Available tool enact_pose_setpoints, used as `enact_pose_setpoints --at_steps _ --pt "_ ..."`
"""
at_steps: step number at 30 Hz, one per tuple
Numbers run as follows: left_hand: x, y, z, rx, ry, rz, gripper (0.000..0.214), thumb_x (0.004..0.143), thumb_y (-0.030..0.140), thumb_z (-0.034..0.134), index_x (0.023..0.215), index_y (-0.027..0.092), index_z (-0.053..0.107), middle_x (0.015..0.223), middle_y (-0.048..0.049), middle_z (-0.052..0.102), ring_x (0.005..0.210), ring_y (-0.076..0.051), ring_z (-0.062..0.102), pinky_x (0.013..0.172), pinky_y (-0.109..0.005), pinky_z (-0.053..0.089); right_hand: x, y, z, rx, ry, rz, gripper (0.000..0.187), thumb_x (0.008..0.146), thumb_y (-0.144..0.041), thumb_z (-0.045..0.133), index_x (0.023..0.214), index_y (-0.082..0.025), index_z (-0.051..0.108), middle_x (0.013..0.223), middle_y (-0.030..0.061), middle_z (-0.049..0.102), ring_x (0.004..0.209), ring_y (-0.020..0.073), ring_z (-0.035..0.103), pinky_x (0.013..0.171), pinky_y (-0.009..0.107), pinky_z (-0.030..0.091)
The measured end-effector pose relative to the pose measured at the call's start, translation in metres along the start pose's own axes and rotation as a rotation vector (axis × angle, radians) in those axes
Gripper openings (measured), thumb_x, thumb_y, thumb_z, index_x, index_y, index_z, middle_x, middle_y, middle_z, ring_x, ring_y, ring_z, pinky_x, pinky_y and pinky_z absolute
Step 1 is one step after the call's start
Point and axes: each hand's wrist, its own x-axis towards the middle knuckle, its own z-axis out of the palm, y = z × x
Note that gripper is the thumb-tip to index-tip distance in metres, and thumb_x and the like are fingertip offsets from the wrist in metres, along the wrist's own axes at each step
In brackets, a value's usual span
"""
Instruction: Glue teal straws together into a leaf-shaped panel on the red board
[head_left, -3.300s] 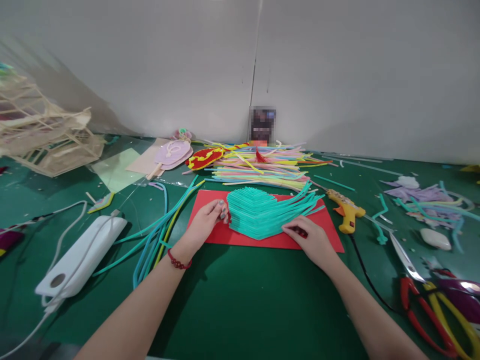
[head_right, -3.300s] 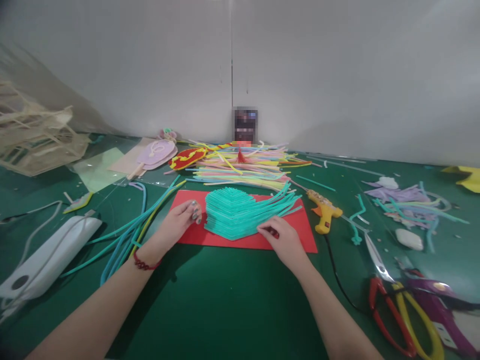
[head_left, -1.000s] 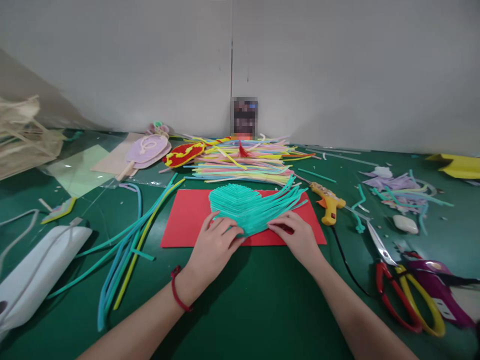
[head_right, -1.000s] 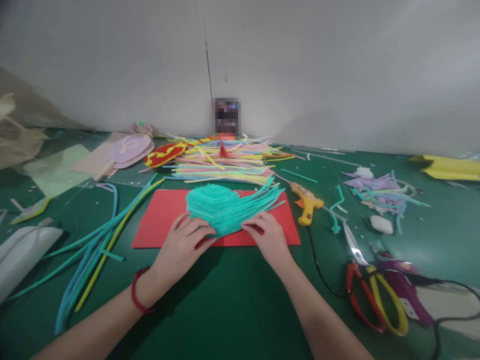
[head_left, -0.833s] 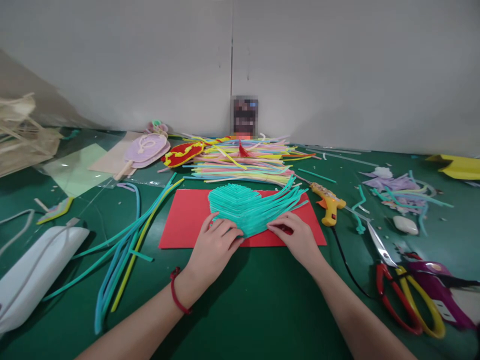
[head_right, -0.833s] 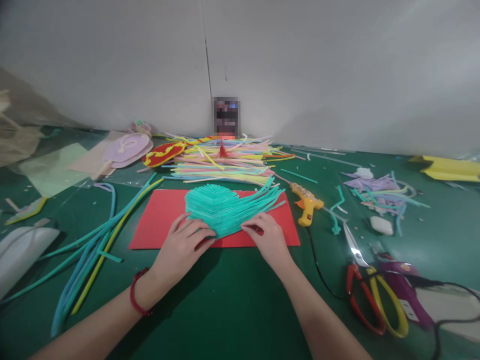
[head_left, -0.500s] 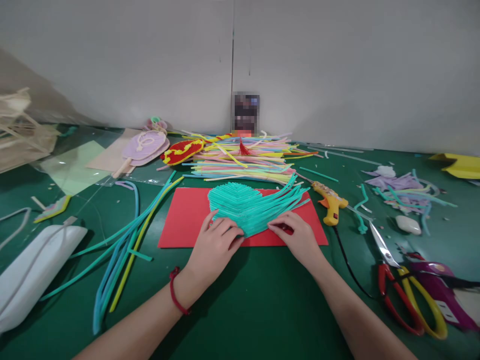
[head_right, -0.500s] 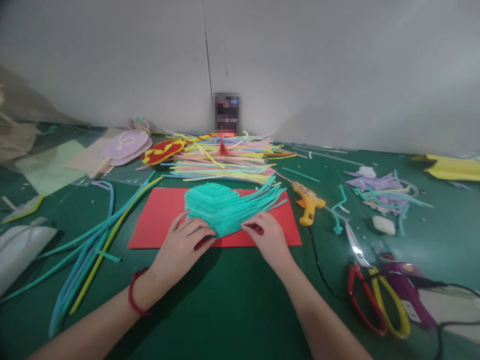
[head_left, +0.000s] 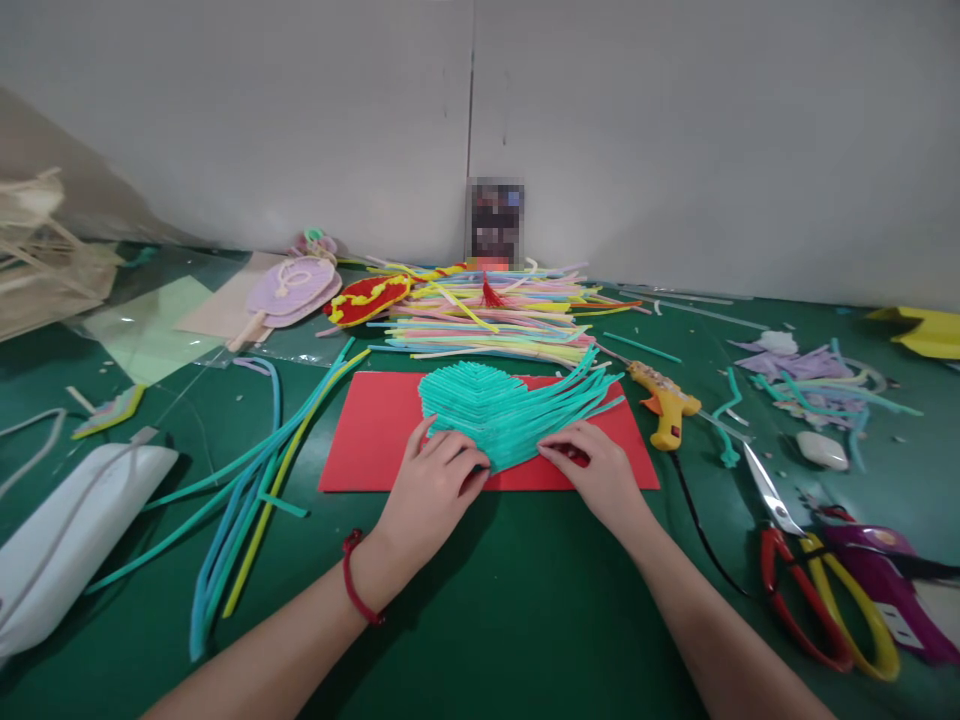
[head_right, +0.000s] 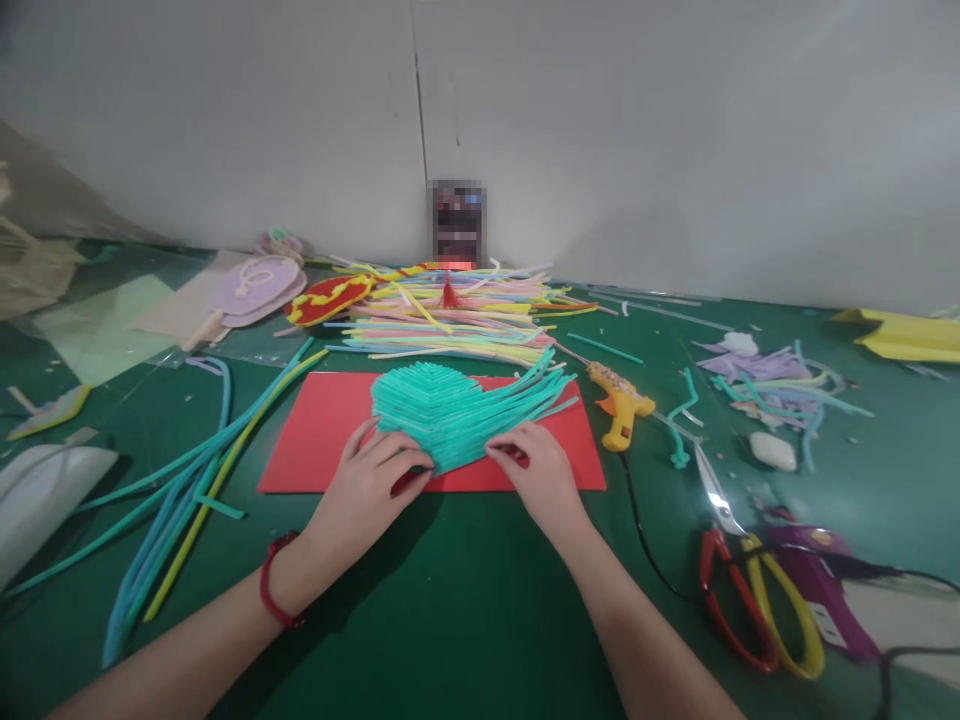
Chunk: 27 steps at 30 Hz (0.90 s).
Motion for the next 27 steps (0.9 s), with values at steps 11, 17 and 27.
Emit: enact_pose_setpoints --at_steps 11,17,27 --pt "-0.008 0.012 -0.005 -0.292 0.114 -0.181 0.024 0.089 0.036 0.055 0.109 0.024 0.052 0.113 -0.0071 0.058 0.112 -0.023 0.050 0.097 -0.042 0.043 -0.015 -0.044 -0.001 0.194 -0.122 -0.115 0.021 0.084 -0.042 0.062 0.096 -0.029 0.072 0.087 0.0041 0.065 0.083 0.0175 0.062 0.073 0.031 0.054" --pt "-0.009 0.013 -0.004 -0.270 0.012 -0.080 0.024 0.091 0.035 0.051 0.112 0.023 0.050 0.114 -0.0071 0.059 0.115 -0.023 0.051 0.110 -0.050 0.026 -0.019 -0.052 0.004 0.257 -0.205 -0.179 0.017 0.085 -0.038 0.062 0.095 -0.028 0.071 0.089 0.0032 0.067 0.087 0.0174 0.062 0.078 0.032 0.053" --pt "-0.008 0.011 -0.003 -0.231 -0.006 -0.072 0.025 0.091 0.032 0.051 0.113 0.023 0.047 0.114 -0.0064 0.059 0.115 -0.023 0.051 0.110 -0.051 0.026 -0.018 -0.048 0.004 0.257 -0.154 -0.211 0.010 0.086 -0.027 0.061 0.084 -0.025 0.071 0.083 0.0026 0.067 0.081 0.0157 0.062 0.071 0.030 0.052"
